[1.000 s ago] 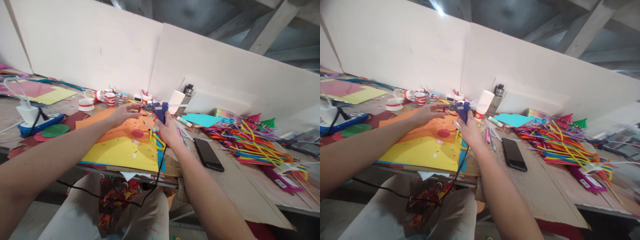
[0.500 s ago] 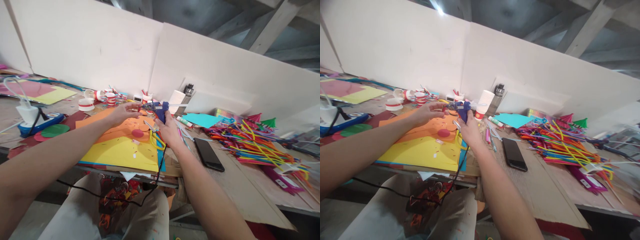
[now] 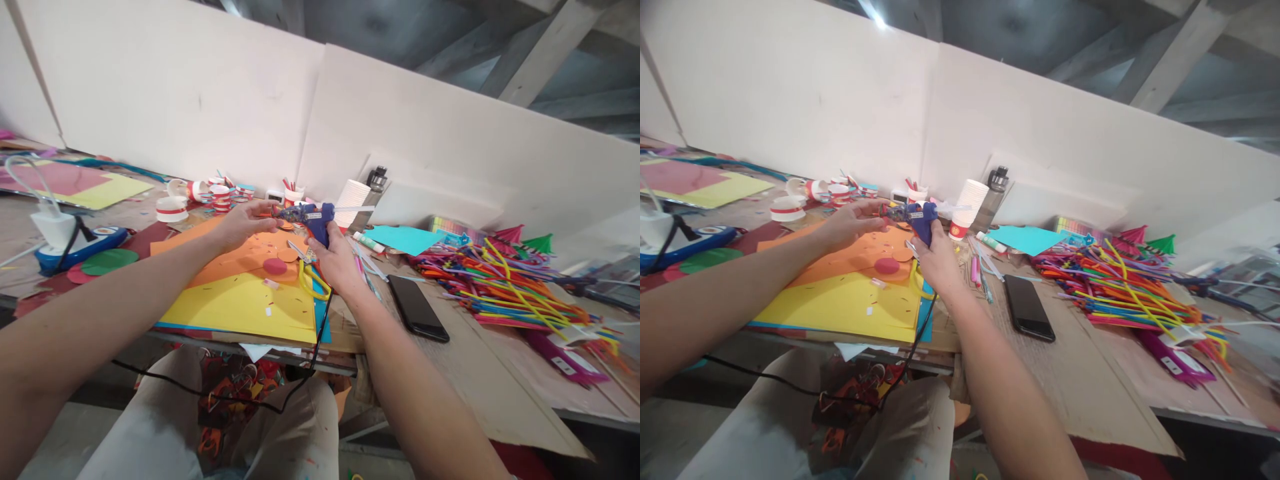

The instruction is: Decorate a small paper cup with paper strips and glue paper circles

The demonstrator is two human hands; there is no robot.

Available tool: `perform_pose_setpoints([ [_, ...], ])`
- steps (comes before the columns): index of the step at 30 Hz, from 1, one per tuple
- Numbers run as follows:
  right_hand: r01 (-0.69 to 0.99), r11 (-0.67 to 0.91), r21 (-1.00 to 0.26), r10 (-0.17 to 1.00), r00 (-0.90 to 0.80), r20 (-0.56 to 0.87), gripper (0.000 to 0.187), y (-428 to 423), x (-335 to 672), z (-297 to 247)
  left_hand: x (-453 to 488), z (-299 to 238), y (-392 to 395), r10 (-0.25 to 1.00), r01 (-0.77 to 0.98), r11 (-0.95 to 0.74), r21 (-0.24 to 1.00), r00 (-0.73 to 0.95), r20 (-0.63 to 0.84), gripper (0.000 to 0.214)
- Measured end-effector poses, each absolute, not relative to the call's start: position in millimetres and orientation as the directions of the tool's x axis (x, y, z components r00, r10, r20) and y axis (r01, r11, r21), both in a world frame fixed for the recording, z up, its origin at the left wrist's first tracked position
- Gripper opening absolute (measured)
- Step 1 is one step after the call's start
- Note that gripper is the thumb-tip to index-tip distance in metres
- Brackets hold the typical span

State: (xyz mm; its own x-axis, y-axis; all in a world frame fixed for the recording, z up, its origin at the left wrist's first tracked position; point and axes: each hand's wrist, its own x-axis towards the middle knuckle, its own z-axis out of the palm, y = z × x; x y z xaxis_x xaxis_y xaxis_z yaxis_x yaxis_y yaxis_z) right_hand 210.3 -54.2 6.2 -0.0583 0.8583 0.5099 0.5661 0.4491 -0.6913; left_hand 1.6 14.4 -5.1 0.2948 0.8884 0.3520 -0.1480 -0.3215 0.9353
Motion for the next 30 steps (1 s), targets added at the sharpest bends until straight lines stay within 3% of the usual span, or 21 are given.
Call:
perform_pose_setpoints([
  [11, 0.501, 0.443, -0.743, 0.858, 0.003, 0.513, 0.036, -55.1, 208.3, 9.0, -0.8, -13.4, 18.0, 0.828, -0.104, -0.367, 0.925, 0.417, 0.375, 0.056],
  [30, 0.485, 0.452, -0.749, 0.862, -0.021, 0.506, 0.044, -58.4, 207.3, 9.6, -2.1, -11.7, 18.9, 0.857, -0.174, -0.302, 0.937, 0.382, 0.347, 0.062],
])
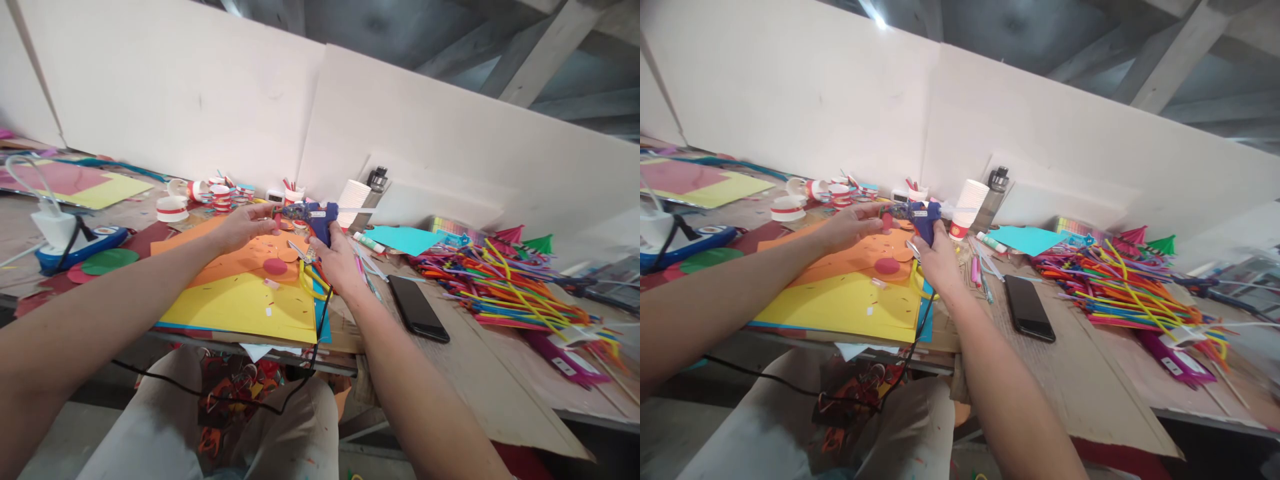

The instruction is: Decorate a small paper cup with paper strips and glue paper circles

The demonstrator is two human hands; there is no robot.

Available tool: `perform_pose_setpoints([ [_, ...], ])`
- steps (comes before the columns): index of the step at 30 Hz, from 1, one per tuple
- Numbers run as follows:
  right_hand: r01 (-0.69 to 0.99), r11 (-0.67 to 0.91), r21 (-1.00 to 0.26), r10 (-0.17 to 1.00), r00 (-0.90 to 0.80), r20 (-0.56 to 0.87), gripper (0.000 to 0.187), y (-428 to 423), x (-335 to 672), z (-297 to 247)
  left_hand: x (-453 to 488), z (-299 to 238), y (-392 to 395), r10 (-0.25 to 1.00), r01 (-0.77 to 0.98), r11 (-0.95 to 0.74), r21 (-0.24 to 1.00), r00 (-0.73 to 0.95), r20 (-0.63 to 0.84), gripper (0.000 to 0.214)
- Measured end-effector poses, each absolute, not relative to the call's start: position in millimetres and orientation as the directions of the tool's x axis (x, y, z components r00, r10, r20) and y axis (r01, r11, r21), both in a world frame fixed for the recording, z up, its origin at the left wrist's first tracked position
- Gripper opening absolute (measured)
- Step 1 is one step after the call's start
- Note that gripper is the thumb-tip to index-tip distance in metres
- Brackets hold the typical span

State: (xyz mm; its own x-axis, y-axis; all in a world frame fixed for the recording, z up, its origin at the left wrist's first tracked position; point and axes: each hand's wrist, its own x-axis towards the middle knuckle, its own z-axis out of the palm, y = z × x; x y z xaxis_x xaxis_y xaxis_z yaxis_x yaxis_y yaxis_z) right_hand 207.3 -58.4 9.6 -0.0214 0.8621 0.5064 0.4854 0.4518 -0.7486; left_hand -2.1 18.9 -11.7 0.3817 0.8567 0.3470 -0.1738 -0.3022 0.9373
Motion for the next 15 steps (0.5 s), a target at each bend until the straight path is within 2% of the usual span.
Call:
perform_pose_setpoints([
  [10, 0.496, 0.425, -0.757, 0.876, -0.017, 0.481, 0.045, -58.3, 207.2, 10.2, -2.7, -13.9, 22.2, 0.863, -0.159, -0.305, 0.939, 0.372, 0.343, 0.065],
  [15, 0.49, 0.474, -0.732, 0.856, -0.063, 0.513, 0.043, -58.4, 207.5, 9.4, -3.7, -15.6, 26.9, 0.84, -0.186, -0.338, 0.922, 0.381, 0.385, 0.053],
])
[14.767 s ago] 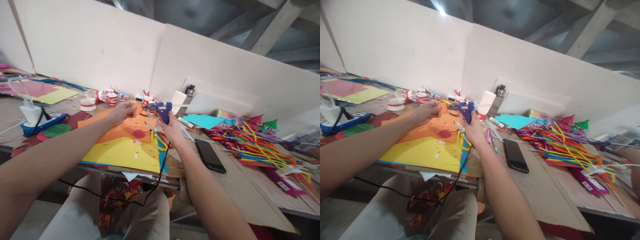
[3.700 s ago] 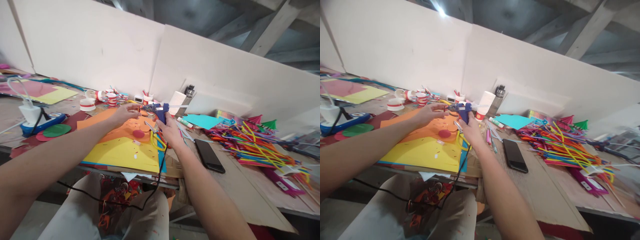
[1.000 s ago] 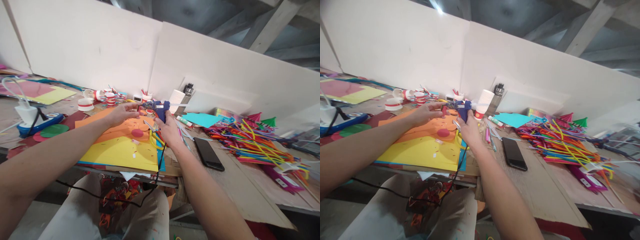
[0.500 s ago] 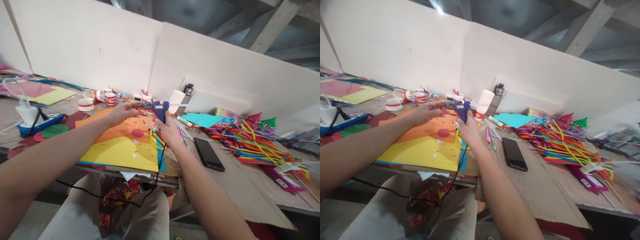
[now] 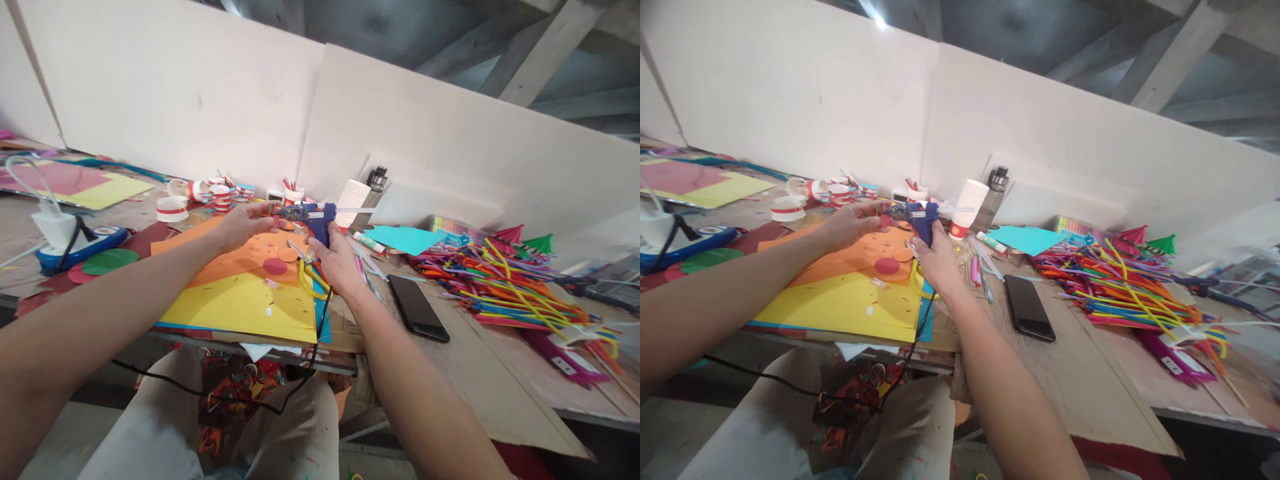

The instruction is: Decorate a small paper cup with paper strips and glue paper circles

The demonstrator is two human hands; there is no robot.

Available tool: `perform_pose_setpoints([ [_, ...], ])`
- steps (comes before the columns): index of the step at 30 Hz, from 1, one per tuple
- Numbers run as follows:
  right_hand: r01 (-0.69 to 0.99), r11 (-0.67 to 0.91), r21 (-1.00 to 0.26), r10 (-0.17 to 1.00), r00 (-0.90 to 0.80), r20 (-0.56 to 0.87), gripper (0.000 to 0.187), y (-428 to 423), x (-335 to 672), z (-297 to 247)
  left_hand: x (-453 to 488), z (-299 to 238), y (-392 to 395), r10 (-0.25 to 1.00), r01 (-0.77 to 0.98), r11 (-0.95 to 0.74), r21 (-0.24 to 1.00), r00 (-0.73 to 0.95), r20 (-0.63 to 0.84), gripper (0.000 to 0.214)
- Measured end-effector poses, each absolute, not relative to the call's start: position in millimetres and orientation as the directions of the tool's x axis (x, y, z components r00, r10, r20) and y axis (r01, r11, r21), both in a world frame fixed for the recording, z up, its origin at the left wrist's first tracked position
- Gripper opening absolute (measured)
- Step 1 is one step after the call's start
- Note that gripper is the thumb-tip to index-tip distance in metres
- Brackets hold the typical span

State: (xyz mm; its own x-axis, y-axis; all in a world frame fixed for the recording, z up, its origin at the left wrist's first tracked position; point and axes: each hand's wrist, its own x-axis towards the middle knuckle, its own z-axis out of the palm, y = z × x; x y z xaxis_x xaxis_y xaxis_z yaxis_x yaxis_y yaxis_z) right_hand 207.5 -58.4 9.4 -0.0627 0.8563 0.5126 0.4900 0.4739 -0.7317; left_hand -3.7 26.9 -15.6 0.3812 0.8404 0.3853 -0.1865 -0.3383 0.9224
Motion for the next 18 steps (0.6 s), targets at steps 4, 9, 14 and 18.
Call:
perform_pose_setpoints([
  [4, 0.503, 0.471, -0.725, 0.858, -0.07, 0.508, 0.045, -57.0, 208.6, 8.6, -3.0, -15.6, 28.3, 0.845, -0.194, -0.347, 0.918, 0.36, 0.396, 0.048],
  [9, 0.524, 0.472, -0.709, 0.852, -0.067, 0.519, 0.047, -56.6, 209.4, 8.0, -1.6, -13.3, 26.2, 0.852, -0.134, -0.373, 0.918, 0.343, 0.396, 0.061],
  [14, 0.541, 0.468, -0.699, 0.853, -0.07, 0.517, 0.043, -58.1, 209.6, 7.9, -2.0, -14.1, 25.9, 0.86, -0.098, -0.351, 0.931, 0.36, 0.362, 0.066],
  [18, 0.539, 0.471, -0.699, 0.851, -0.07, 0.52, 0.041, -58.2, 210.1, 7.7, -3.3, -15.9, 28.6, 0.855, -0.079, -0.378, 0.922, 0.351, 0.381, 0.059],
])
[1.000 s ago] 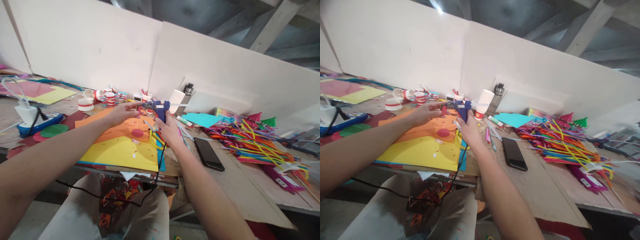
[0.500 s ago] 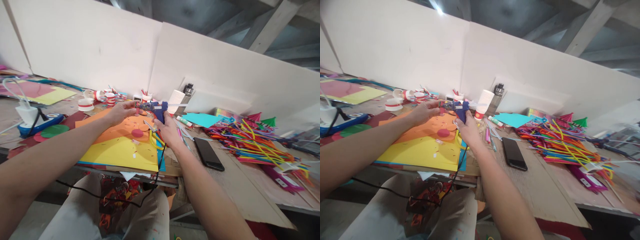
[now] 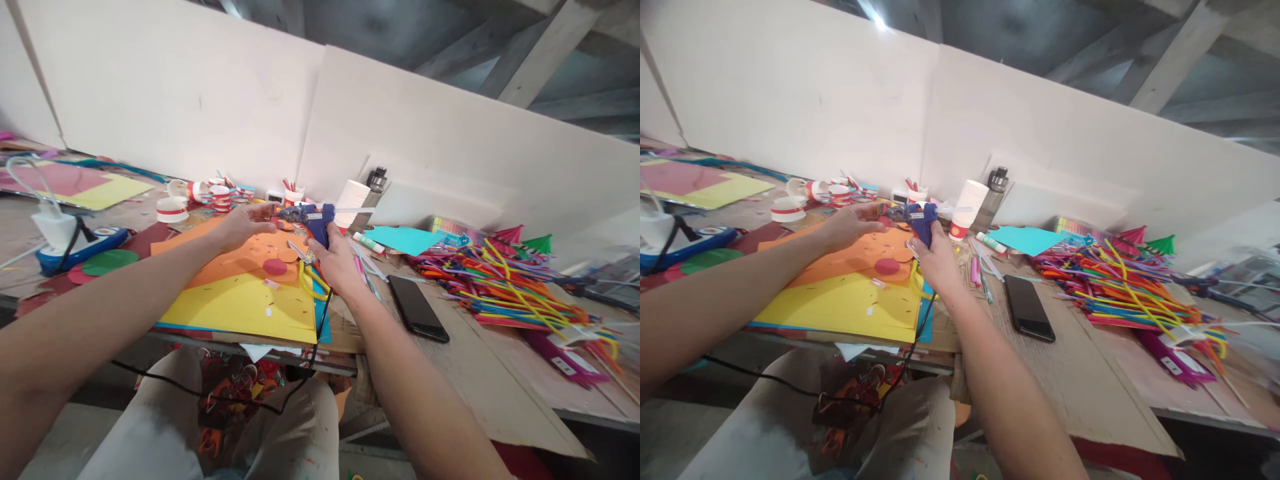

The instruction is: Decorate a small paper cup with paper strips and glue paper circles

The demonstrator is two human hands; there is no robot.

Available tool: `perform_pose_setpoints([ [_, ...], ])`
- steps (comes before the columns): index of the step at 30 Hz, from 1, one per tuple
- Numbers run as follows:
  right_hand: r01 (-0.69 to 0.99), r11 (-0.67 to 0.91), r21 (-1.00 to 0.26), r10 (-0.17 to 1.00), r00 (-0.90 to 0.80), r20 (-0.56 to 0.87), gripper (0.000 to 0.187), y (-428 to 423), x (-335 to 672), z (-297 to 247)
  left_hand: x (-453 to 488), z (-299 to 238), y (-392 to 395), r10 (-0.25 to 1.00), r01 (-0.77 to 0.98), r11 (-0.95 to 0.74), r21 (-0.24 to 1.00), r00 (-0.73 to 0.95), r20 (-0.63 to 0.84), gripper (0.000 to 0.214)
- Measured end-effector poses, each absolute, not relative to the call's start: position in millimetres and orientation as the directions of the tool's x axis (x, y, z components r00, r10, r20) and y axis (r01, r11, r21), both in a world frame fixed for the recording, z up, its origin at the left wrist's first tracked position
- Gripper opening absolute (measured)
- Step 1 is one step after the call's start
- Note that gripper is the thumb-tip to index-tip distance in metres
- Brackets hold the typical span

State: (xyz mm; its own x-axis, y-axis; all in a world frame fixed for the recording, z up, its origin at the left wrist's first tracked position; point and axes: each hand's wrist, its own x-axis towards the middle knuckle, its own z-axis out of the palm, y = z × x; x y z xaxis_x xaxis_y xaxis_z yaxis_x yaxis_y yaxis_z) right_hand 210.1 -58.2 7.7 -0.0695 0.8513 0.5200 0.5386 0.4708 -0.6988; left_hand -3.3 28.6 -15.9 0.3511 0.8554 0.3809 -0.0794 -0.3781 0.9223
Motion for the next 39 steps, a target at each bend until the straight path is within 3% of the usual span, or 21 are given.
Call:
perform_pose_setpoints([
  [7, 0.521, 0.49, -0.699, 0.843, -0.079, 0.532, 0.043, -56, 211, 6, -3, -15, 27, 0.876, -0.073, -0.354, 0.933, 0.324, 0.358, 0.059],
  [15, 0.543, 0.412, -0.732, 0.869, 0.007, 0.494, 0.033, -57, 209, 9, 2, -13, 22, 0.879, -0.088, -0.343, 0.935, 0.322, 0.353, 0.067],
  [29, 0.568, 0.416, -0.711, 0.862, 0.003, 0.507, 0.022, -59, 209, 11, -2, -15, 26, 0.855, -0.103, -0.385, 0.917, 0.335, 0.397, 0.067],
  [39, 0.569, 0.421, -0.706, 0.861, -0.005, 0.509, 0.029, -59, 210, 11, -2, -16, 29, 0.85, -0.086, -0.395, 0.915, 0.344, 0.399, 0.068],
])
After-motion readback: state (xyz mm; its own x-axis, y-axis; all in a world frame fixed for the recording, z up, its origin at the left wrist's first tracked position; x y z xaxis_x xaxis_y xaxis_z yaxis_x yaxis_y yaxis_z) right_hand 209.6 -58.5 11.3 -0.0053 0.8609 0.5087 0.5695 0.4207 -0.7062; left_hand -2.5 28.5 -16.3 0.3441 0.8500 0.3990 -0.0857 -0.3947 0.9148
